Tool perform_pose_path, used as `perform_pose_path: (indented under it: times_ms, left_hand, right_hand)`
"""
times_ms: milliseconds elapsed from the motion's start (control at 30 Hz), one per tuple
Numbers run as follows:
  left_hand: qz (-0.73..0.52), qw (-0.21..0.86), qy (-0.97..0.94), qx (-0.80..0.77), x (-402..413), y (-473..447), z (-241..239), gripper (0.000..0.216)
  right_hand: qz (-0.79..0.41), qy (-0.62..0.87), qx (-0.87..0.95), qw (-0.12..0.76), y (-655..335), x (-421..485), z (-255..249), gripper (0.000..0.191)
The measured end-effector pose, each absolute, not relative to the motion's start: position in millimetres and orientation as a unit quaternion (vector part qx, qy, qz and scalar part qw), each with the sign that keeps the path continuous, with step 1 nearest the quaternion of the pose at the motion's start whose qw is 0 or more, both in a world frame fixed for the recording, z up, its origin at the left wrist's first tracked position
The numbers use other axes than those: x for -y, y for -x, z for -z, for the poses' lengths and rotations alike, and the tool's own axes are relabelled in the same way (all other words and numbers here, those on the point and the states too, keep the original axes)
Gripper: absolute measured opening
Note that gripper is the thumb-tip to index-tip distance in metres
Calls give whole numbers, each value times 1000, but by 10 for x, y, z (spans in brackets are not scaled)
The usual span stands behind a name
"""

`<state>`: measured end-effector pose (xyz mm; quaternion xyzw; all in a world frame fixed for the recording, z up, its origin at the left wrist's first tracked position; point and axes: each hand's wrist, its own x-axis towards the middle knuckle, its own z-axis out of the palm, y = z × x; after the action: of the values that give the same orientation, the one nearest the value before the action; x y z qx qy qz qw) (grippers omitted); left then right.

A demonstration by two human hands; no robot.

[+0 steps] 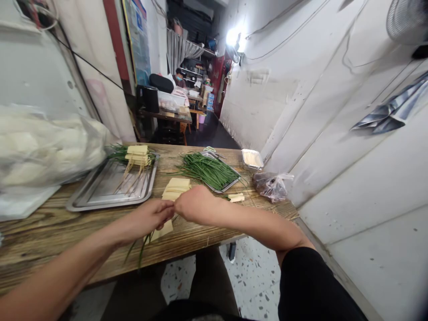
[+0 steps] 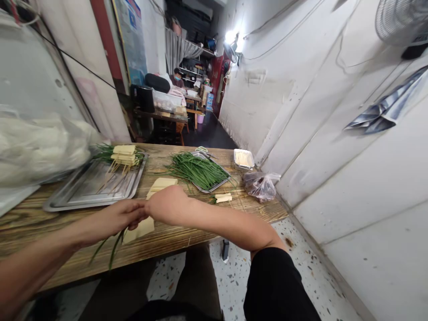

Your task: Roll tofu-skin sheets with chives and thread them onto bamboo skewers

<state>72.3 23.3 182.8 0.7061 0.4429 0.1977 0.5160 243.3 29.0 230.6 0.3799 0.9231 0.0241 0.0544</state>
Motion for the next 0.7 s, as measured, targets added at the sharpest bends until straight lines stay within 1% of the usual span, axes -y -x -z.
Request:
perform_pose_path:
  times_ms: [33,67,100,167,233,300,400,467,567,633,700]
  left_hand:
    - [-190,525,-702,-443,-224,-688,-1803,61]
    - [-197,535,-690,-446,-216,-650,-1774,63]
    - [-207,549,-674,-449,-207,-614,-1744,65]
    - [-225,589,-634,-448,-183,-556,-1685,66]
    - [-233,633,-592,-440,-149,-533,-1631,65]
    - [-235,668,-560,-431,-116,-547,-1588,63]
    - [-232,694,-532,-426,-86,-608,-1548,64]
    - [-221,703,-524,-426,-82,-647,-1533,65]
    - [-203,712,-518,-428,-89,-678,-1506,67]
    - [-200,713,-515,-432,-100,-678,-1474,68]
    - [-197,710,-516,-437,-112,-671,-1432,69]
  right_hand:
    - [4,-385,-922,36,-2548,-322,-2335,11]
    - [37,-390,-920,4,-2681,-346,-2356,21]
    - [70,-398,-913,-51,-2821,-359,-2359,31]
    - [140,-421,-878,-178,-3071,-353,-2277,40]
    - [215,-427,-838,-261,-3207,-309,-2063,49]
    - [267,-414,-814,-309,-3199,-247,-1771,60]
    - [288,-412,-793,-345,-3019,-177,-1390,70]
    - [299,-411,-790,-343,-2898,-166,-1255,69]
    - [317,-403,-792,-332,-2832,-179,-1210,64]
    - [296,-410,-799,-327,-2858,-173,-1240,64]
    - [225,-432,-815,-313,-2900,-131,-1295,65]
